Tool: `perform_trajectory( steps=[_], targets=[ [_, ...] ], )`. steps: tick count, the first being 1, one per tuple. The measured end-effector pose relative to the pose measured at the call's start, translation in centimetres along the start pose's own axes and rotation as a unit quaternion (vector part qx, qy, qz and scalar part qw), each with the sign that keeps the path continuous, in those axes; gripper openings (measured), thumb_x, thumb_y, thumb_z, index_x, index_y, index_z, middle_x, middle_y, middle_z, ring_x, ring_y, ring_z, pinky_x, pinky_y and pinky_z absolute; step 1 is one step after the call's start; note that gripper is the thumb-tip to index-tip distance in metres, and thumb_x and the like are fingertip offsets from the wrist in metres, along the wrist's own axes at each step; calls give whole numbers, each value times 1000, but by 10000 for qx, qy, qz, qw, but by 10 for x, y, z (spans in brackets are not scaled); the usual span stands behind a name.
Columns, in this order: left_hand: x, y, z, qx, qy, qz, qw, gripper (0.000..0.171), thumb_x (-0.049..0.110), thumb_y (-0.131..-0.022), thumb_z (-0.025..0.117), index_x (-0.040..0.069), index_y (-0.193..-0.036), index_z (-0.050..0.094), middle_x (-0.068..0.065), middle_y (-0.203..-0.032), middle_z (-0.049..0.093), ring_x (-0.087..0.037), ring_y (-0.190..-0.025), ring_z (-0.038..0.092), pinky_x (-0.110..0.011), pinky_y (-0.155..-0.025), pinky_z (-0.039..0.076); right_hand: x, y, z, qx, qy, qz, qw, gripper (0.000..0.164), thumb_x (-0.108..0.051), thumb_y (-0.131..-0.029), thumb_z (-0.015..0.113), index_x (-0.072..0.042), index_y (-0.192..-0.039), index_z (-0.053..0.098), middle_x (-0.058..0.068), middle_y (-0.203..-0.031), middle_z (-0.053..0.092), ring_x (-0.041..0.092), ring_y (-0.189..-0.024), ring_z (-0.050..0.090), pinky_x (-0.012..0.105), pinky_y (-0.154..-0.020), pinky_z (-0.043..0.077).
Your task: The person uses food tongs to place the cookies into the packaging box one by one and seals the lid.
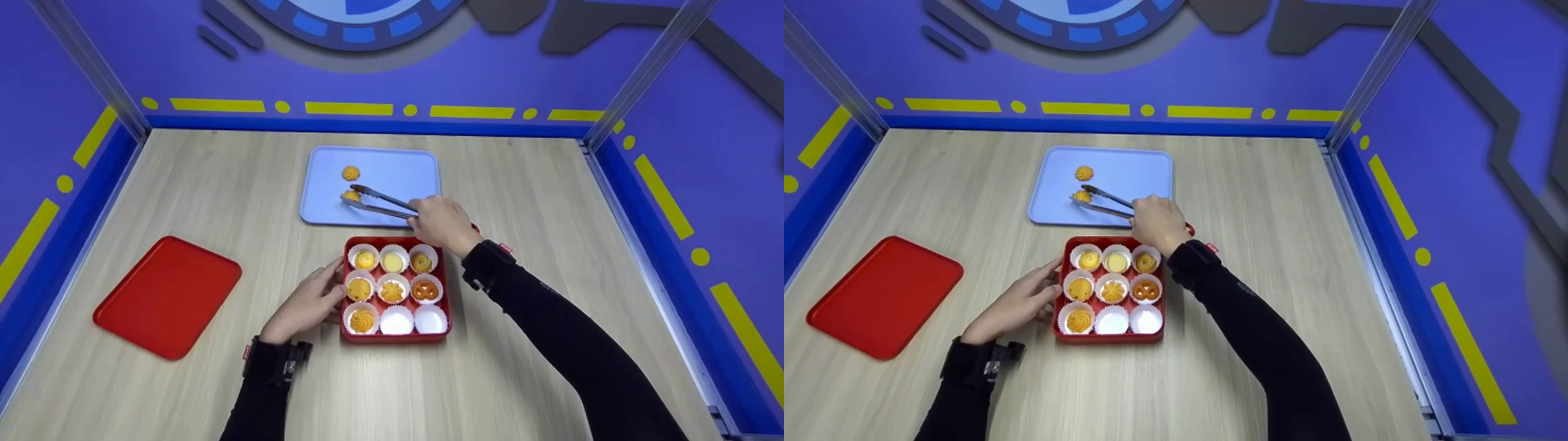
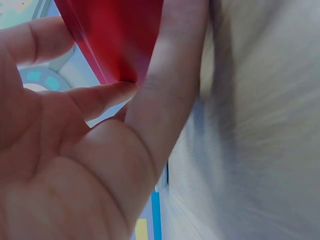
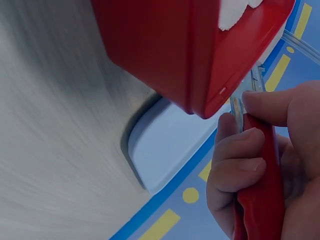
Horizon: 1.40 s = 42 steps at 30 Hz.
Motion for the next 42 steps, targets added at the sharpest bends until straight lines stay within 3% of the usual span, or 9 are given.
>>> perform_trajectory(
  steps=[12,18,22,32,37,42],
  targets=[
    [0,1,0,-36,67,-15,10000,67,25,-105,59,16,-167,36,-7,-126,64,-24,-116,59,-49,-108,47,8,6,-2,32,-395,39,9992,34,-23,-104,68,-7,-134,72,14,-106,76,25,-86,68,42,-76,60],
    [0,1,0,-21,103,-44,9999,68,26,-105,60,17,-168,36,-8,-131,63,-25,-119,59,-50,-109,47,19,15,-11,31,-417,83,9991,38,-24,-105,67,-6,-138,70,15,-107,74,25,-84,64,40,-75,57],
    [-1,0,0,-20,125,-65,9999,67,26,-105,60,17,-168,36,-9,-132,63,-25,-121,59,-50,-110,46,26,24,-24,153,-411,-87,9990,35,-23,-104,68,-4,-133,72,14,-99,73,25,-78,61,37,-69,53],
    [0,1,0,38,33,-2,10000,65,21,-105,59,13,-166,39,-8,-125,64,-23,-113,58,-48,-106,47,36,70,-66,467,-384,-725,9955,19,-21,-101,74,-8,-115,74,5,-76,56,21,-67,50,34,-60,39],
    [0,1,0,28,73,-38,10000,65,22,-105,59,14,-166,38,-7,-122,63,-22,-111,58,-48,-105,48,35,101,-78,327,-304,-938,9946,16,-21,-101,75,-10,-112,73,3,-75,52,19,-66,48,33,-59,37],
    [1,1,0,10,69,19,10000,65,23,-106,59,13,-167,37,-8,-124,63,-24,-113,59,-51,-106,48,29,133,-82,42,-229,-1089,9938,24,-21,-99,78,-11,-120,74,-1,-78,57,15,-68,49,30,-60,41]
  ],
)
Point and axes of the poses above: each hand's wrist, its own y-axis away from the middle knuckle, its own z-axis out of the palm, x = y × z, the point moved 8 cm from there along -y, towards the middle knuckle
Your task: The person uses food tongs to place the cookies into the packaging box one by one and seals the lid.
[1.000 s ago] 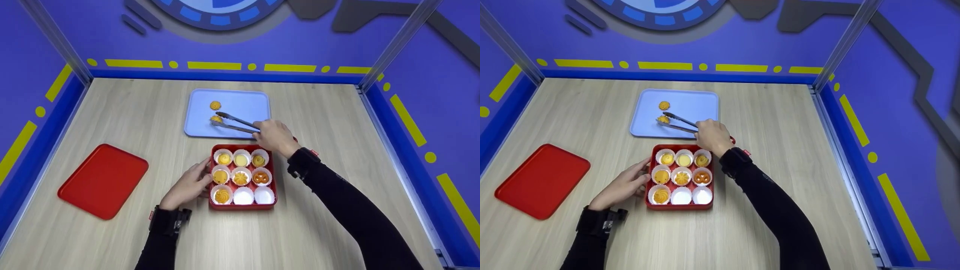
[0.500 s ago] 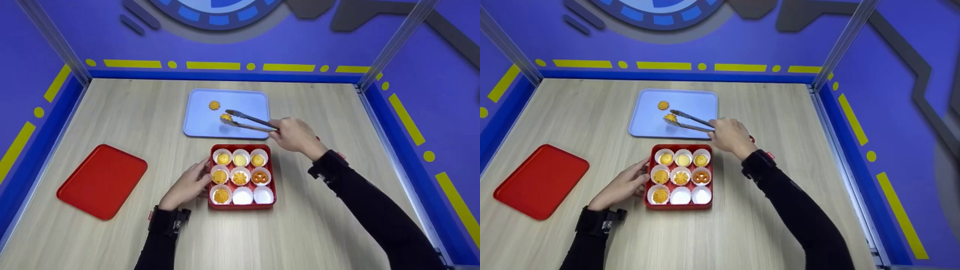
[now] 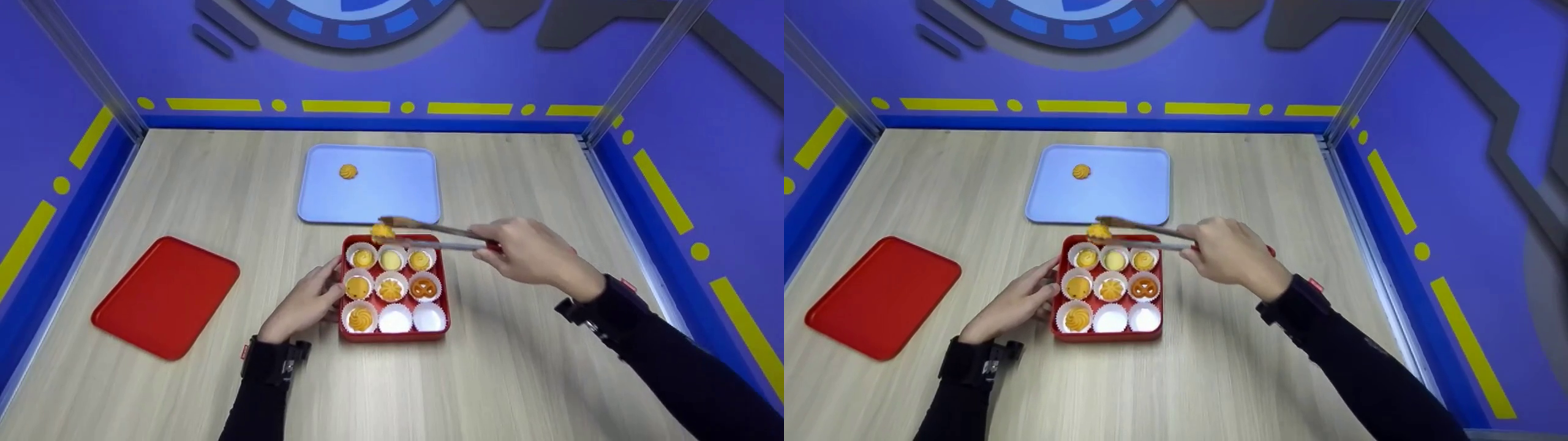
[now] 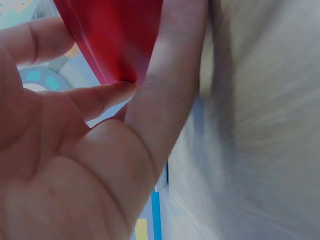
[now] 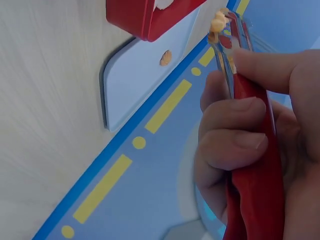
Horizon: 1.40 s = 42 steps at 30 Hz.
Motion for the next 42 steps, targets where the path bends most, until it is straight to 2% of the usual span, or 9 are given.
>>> perform_trajectory(
  steps=[6,12,17,24,34,38,42],
  targets=[
    [-3,0,-1,-13,-2,-45,10000,66,24,-106,59,15,-167,36,-7,-124,63,-23,-109,59,-48,-103,49,-15,24,2,-482,66,-353,9982,34,-23,-96,81,-12,-128,76,-3,-84,67,7,-65,49,24,-58,43],
    [-3,-1,-1,-19,11,-40,10000,66,24,-106,59,15,-167,36,-8,-127,63,-23,-112,58,-48,-105,47,-23,36,2,-843,0,-634,9944,35,-22,-94,83,-11,-127,77,-2,-91,74,4,-66,51,22,-59,45],
    [-2,-1,-1,-42,-67,-45,10000,66,25,-105,58,15,-167,37,-11,-133,62,-25,-117,56,-51,-108,45,-25,42,7,-1056,4,-799,9912,27,-21,-95,82,-14,-120,76,-8,-82,66,3,-65,50,22,-58,44],
    [-2,-1,-1,-28,-25,-36,10000,66,24,-105,58,14,-167,36,-11,-132,63,-26,-118,57,-51,-110,44,-29,44,14,-1256,45,-1020,9868,20,-21,-95,82,-17,-112,73,-11,-71,49,3,-63,43,22,-58,40],
    [-2,-1,0,-62,16,-78,9999,67,25,-105,58,16,-168,35,-13,-141,60,-29,-127,56,-53,-114,42,-29,43,23,-1503,-40,-918,9844,25,-21,-95,82,-15,-118,75,-9,-75,57,4,-63,47,23,-60,45],
    [-2,-1,0,-53,36,-72,10000,67,24,-105,59,15,-167,35,-13,-140,61,-29,-127,57,-53,-114,43,-32,42,23,-1410,130,-965,9852,22,-21,-94,82,-16,-113,74,-10,-72,53,4,-62,45,23,-57,42],
    [-1,-1,0,-34,67,-43,10000,67,23,-105,59,15,-167,36,-11,-133,63,-26,-120,59,-51,-107,48,-35,43,23,-1261,341,-1032,9860,19,-21,-93,82,-17,-108,72,-11,-70,49,4,-61,43,24,-56,39]
  ],
)
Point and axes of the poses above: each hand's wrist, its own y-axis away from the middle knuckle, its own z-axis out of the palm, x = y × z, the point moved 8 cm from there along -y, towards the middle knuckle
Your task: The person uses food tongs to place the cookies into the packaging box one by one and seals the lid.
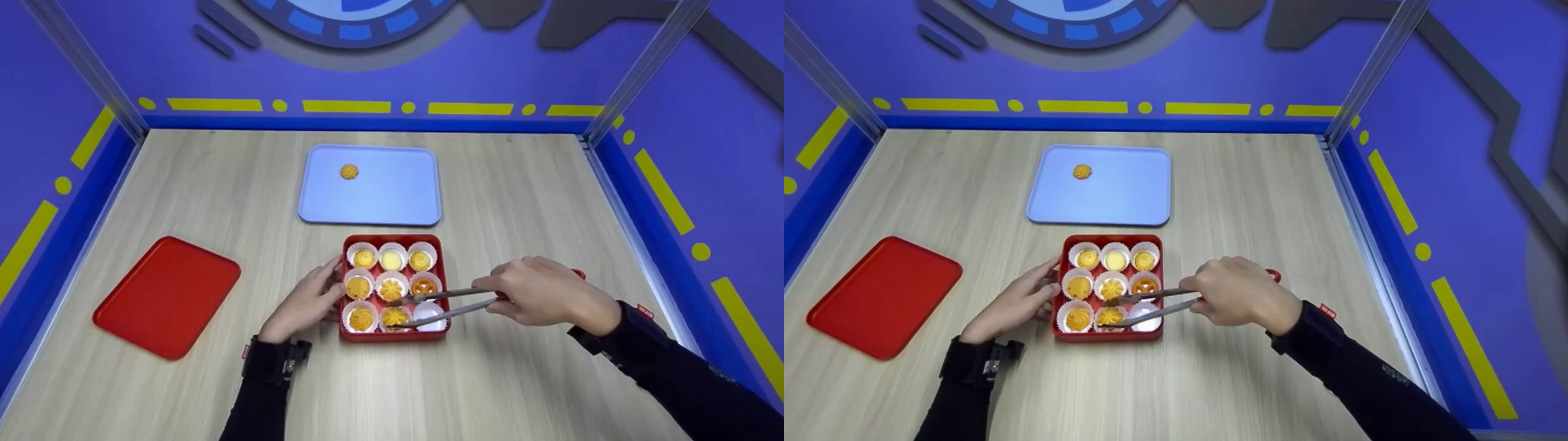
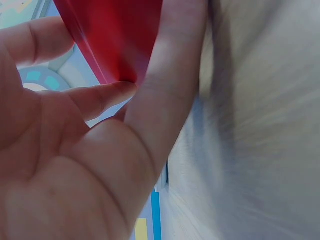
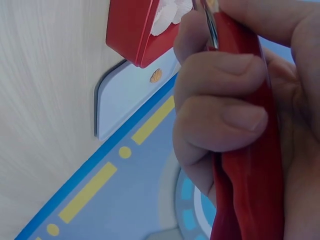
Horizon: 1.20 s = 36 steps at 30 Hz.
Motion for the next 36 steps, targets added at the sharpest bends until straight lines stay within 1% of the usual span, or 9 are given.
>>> perform_trajectory(
  steps=[5,7,13,17,20,24,29,32,36],
  targets=[
    [1,1,0,4,6,-12,10000,66,22,-105,58,16,-167,38,-10,-130,63,-24,-116,59,-48,-103,51,-1,0,1,82,132,49,9999,20,-22,-92,82,-17,-108,72,-11,-71,53,4,-61,45,24,-56,41],
    [1,1,-1,21,-19,-9,10000,65,22,-105,59,16,-166,38,-10,-129,63,-24,-116,59,-48,-105,50,-1,0,1,85,106,100,9999,20,-22,-92,83,-17,-109,73,-10,-71,55,4,-61,45,24,-55,42],
    [1,1,-1,18,16,-14,10000,66,23,-105,59,16,-167,38,-9,-125,62,-24,-113,60,-45,-96,55,0,0,1,115,-40,184,9998,19,-21,-92,82,-17,-109,74,-12,-70,55,4,-61,46,24,-56,42],
    [1,1,0,23,19,8,10000,66,22,-104,59,16,-167,37,-8,-124,63,-24,-113,61,-44,-96,54,2,1,0,116,-119,175,9997,20,-22,-93,82,-17,-110,75,-12,-71,56,3,-62,47,23,-57,43],
    [1,1,0,24,33,30,10000,66,22,-105,59,15,-167,37,-8,-124,63,-24,-113,61,-46,-99,53,5,2,-4,140,-280,246,9992,23,-23,-94,82,-16,-115,76,-12,-73,57,3,-63,47,23,-58,44],
    [1,1,-1,8,8,41,10000,66,22,-105,58,14,-167,37,-9,-124,63,-24,-113,60,-47,-101,52,17,0,-14,330,-675,558,9956,27,-26,-96,80,-16,-121,77,-10,-77,58,4,-65,49,24,-59,45],
    [1,0,-1,30,-71,55,10000,66,22,-105,59,13,-166,38,-10,-126,63,-25,-115,59,-49,-105,49,39,-16,-23,818,-1122,1021,9850,33,-31,-102,73,-12,-129,72,-4,-80,57,10,-67,50,28,-59,43],
    [2,0,-1,38,-67,76,9999,66,21,-105,59,13,-166,38,-9,-127,64,-25,-117,59,-50,-108,46,56,-32,-23,1038,-1079,1347,9795,41,-38,-104,68,-11,-135,68,1,-83,59,16,-72,52,34,-64,42],
    [2,0,0,19,-28,56,10000,65,22,-105,59,14,-166,38,-10,-130,64,-26,-119,59,-51,-111,45,78,-59,-16,1112,-936,1841,9721,47,-45,-105,65,-13,-139,64,5,-87,62,22,-75,55,37,-67,41]
  ],
)
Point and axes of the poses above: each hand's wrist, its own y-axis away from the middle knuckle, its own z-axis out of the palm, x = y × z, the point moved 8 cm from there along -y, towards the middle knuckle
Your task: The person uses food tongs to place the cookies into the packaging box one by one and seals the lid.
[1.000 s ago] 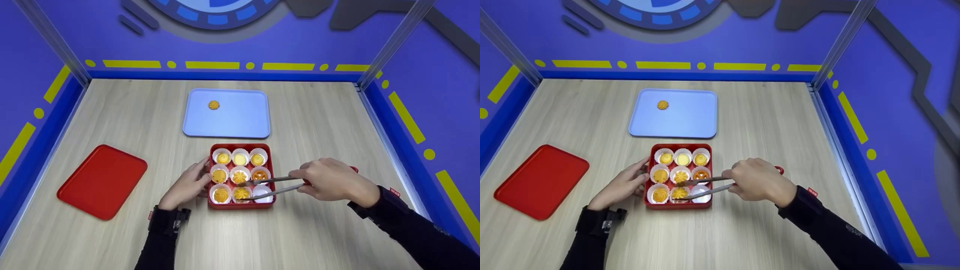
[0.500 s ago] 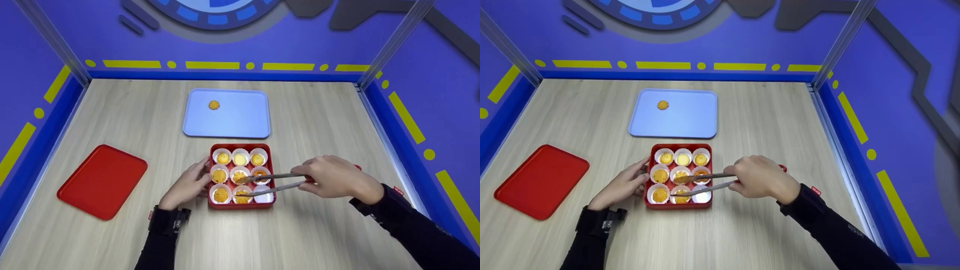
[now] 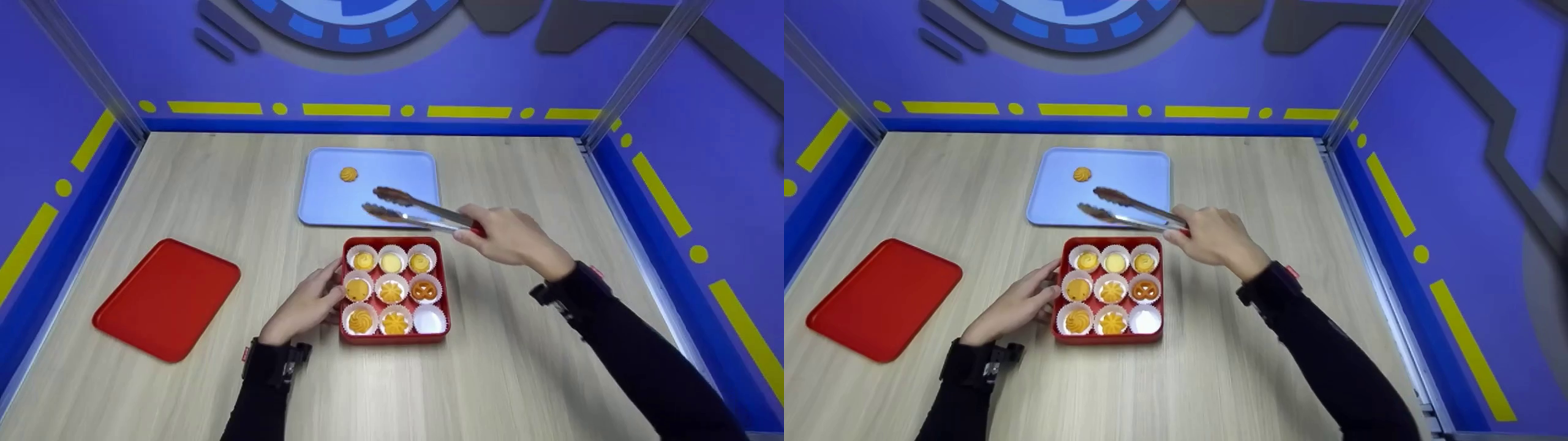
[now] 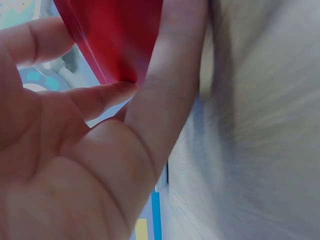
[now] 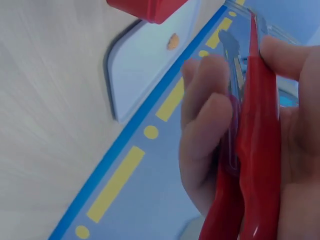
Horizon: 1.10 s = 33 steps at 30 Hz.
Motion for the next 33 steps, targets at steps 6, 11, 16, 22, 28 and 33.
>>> perform_trajectory(
  steps=[6,11,16,22,28,33],
  targets=[
    [0,1,-1,-9,80,-73,9999,66,22,-105,60,15,-166,38,-8,-126,64,-24,-115,60,-50,-108,48,4,-46,19,-10,-167,645,9978,48,-43,-105,65,-7,-136,61,10,-91,63,27,-78,58,39,-71,45],
    [-2,1,-1,4,3,-79,10000,66,23,-105,60,14,-166,38,-9,-127,64,-25,-117,59,-52,-110,45,-2,-83,33,-80,-13,944,9955,52,-43,-106,62,-3,-138,60,13,-95,65,30,-83,61,43,-77,51],
    [-2,2,-1,-1,5,-88,10000,67,24,-105,60,16,-167,37,-8,-127,64,-24,-117,59,-51,-110,46,-8,-112,44,-196,250,1129,9931,54,-46,-107,59,-3,-139,61,14,-102,69,31,-88,63,46,-82,54],
    [0,1,0,-43,127,-55,9999,67,22,-105,60,17,-168,35,-6,-122,64,-21,-110,62,-45,-98,54,-15,-134,51,-256,499,1214,9910,51,-48,-107,58,-3,-132,64,16,-104,69,33,-89,64,47,-82,54],
    [-1,1,0,-35,63,-4,10000,68,23,-105,60,17,-168,35,-7,-128,64,-21,-114,61,-48,-106,49,-23,-144,57,-194,667,1152,9909,50,-46,-108,57,-1,-128,66,19,-110,72,35,-98,70,52,-87,58],
    [-3,1,-1,-27,17,-56,10000,68,24,-105,60,19,-168,36,-8,-130,64,-24,-118,60,-50,-110,46,-26,-148,60,-63,865,1142,9897,46,-44,-108,57,-3,-126,67,19,-111,73,36,-99,72,53,-87,59]
  ],
)
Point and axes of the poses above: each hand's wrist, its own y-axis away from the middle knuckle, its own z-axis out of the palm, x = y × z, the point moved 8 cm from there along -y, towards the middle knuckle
